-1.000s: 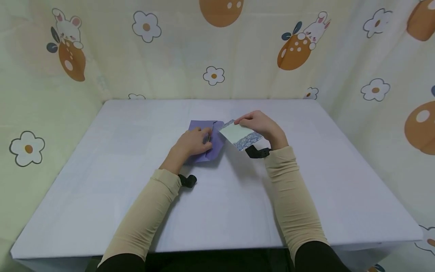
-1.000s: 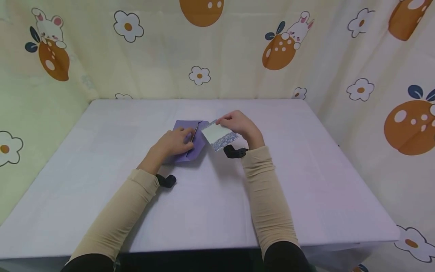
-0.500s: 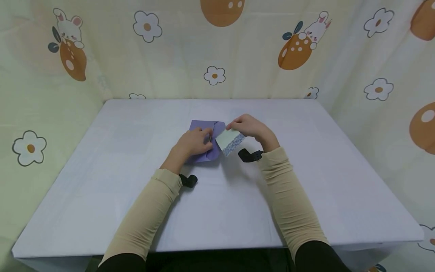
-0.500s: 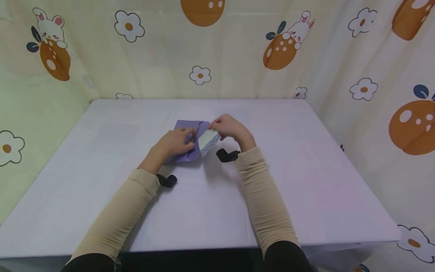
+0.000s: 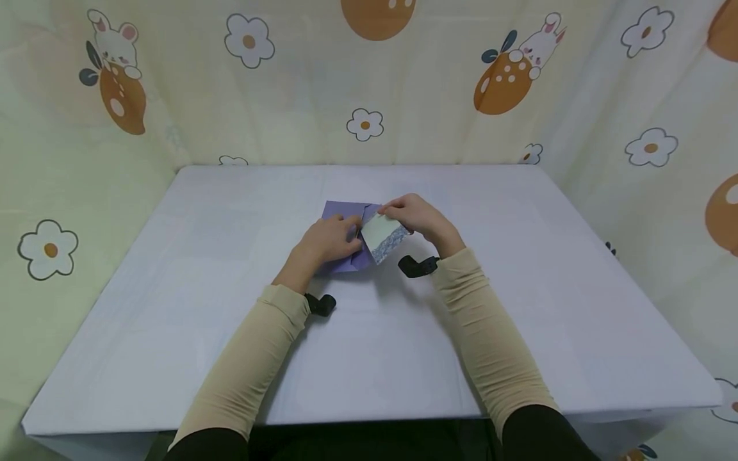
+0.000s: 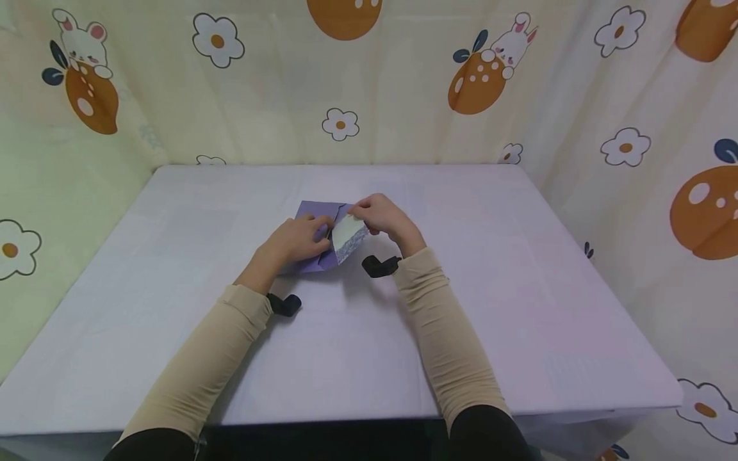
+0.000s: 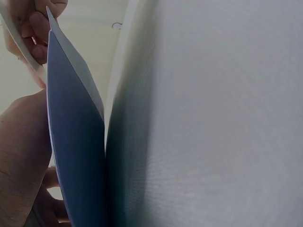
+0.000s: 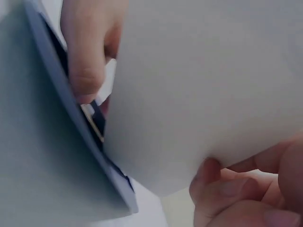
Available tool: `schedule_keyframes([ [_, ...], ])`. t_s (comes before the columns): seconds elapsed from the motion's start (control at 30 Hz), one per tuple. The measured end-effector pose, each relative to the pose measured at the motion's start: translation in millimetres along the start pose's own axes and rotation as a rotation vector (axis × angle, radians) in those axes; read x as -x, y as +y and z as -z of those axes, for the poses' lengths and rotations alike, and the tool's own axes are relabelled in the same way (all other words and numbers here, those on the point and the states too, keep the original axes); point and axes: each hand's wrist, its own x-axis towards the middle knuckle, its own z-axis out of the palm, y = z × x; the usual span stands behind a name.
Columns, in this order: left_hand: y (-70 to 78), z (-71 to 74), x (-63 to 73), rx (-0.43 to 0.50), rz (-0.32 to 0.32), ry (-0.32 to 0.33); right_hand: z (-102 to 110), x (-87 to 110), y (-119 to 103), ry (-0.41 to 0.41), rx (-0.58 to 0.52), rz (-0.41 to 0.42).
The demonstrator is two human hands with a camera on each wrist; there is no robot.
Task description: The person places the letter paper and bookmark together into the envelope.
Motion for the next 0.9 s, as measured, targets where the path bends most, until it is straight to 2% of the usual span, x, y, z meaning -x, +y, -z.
schedule_keyframes([
  [0.17,-0.9,-0.8,-0.4,0.009,-0.002,-0.006,-3.4,-4.9,5.4,-0.010,-0.040,-0.014],
  [0.47,-4.0,-1.3,-0.4,0.016,-0.021,0.010,-0.2,-5.7,7.1,0.007,0.047,-0.026],
  [0.67,-3.7,0.8,0.6,0.034,-0.010,0.008,3.9,2.2,2.9,-0.045,0.063,-0.032],
  [0.9,-2.6,0.5,1.3,0.038,-0.008,0.013,-0.7,-0.5,7.3,-0.131,0.012,-0.029],
])
